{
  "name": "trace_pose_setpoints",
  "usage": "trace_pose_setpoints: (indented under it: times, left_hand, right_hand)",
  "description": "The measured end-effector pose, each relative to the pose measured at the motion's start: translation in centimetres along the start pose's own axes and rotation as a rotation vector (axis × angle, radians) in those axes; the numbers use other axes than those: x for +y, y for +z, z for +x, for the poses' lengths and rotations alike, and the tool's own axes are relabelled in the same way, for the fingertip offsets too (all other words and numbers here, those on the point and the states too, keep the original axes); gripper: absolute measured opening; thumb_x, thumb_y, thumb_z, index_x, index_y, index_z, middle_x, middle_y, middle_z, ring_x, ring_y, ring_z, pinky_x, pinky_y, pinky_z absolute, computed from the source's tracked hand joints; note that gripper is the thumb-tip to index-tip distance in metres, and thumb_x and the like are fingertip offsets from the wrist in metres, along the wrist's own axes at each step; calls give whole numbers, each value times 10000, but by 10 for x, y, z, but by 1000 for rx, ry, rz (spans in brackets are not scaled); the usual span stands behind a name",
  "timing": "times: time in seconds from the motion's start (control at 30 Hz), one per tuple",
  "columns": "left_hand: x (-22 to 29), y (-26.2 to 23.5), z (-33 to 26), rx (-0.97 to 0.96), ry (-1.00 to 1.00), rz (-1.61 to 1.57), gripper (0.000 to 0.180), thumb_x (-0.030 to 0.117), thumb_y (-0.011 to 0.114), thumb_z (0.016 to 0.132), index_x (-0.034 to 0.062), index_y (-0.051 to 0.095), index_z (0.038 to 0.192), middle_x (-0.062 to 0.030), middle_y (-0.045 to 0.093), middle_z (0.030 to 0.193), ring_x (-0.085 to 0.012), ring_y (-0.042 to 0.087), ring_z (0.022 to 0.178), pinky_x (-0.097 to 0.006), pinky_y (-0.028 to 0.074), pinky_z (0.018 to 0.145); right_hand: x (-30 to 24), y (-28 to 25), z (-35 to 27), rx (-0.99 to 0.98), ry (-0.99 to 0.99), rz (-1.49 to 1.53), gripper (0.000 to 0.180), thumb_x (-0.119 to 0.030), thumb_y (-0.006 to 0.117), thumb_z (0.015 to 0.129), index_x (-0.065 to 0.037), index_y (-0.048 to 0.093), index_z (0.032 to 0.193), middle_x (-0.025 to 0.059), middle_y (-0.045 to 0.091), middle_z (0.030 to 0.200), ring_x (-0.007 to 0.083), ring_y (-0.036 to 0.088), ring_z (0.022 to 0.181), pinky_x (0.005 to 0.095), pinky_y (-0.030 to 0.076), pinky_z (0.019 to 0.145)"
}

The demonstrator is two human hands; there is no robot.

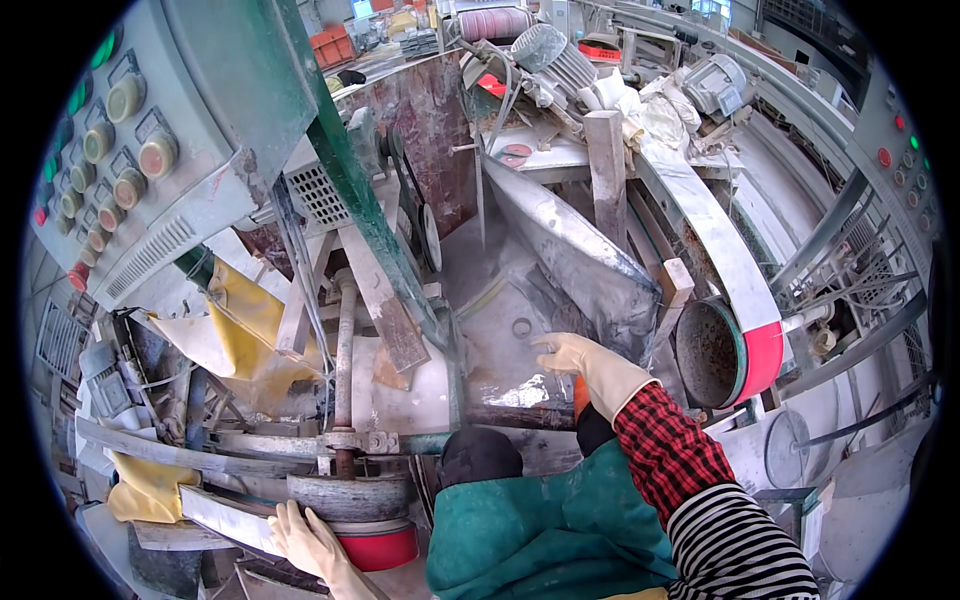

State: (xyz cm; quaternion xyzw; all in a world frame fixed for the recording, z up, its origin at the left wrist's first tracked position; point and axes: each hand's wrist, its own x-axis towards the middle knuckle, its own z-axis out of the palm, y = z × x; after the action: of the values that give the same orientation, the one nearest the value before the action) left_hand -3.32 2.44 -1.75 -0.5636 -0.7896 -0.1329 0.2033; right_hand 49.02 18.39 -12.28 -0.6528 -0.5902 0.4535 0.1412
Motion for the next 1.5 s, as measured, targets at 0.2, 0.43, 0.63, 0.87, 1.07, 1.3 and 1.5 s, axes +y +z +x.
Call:
trace_pose_setpoints:
  times: [0.2, 0.43, 0.63, 0.87, 1.07, 1.3, 1.5]
  left_hand:
    - [6, -5, -2, 10, 52, -10, 333, 210, 559, 879, 27, 615, 1152, -150, 575, 1255, -401, 466, 1203, -502, 313, 1029]
    - [12, -10, -5, 7, 59, -12, 334, 206, 565, 871, 18, 616, 1143, -152, 575, 1252, -406, 459, 1211, -504, 300, 1046]
    - [20, -11, -8, 20, 61, -34, 328, 197, 567, 873, 13, 612, 1140, -156, 573, 1248, -426, 455, 1215, -515, 272, 1078]
    - [30, -19, -11, -2, 67, -12, 343, 216, 552, 887, 11, 593, 1159, -163, 573, 1254, -436, 448, 1225, -539, 261, 1075]
    - [37, -24, -14, 41, 103, 17, 354, 205, 566, 866, 9, 583, 1159, -132, 576, 1239, -399, 441, 1230, -509, 279, 1066]
    - [35, -18, -22, 44, 115, 12, 381, 213, 576, 878, 11, 574, 1201, -148, 567, 1263, -416, 420, 1257, -536, 247, 1086]
    - [40, -18, -25, 76, 135, 10, 398, 199, 604, 851, 1, 575, 1196, -159, 573, 1253, -416, 412, 1263, -550, 237, 1088]
  right_hand:
    - [3, -1, 0, 9, -21, -10, 563, -317, 616, 829, -122, 503, 1345, 219, 575, 1266, 334, 565, 1167, 375, 441, 987]
    - [-2, -2, -2, -14, -4, 22, 557, -311, 629, 835, -125, 502, 1344, 222, 590, 1242, 334, 584, 1136, 373, 445, 977]
    - [0, -3, -4, -5, -6, 52, 558, -302, 622, 835, -116, 499, 1346, 216, 602, 1226, 331, 592, 1125, 371, 448, 973]
    - [-3, -5, -6, 10, -29, -17, 569, -315, 609, 825, -116, 500, 1347, 193, 639, 1170, 314, 603, 1109, 370, 450, 964]
    - [-2, -3, -5, -9, 1, 34, 563, -314, 605, 821, -122, 506, 1341, 200, 630, 1182, 321, 598, 1115, 372, 449, 967]
    - [1, -2, -4, 12, -18, 43, 586, -336, 610, 804, -124, 507, 1341, 212, 597, 1235, 333, 572, 1152, 379, 443, 984]
    - [-6, -5, -9, 14, -11, 11, 585, -335, 608, 807, -125, 506, 1343, 212, 599, 1233, 334, 575, 1147, 380, 446, 979]
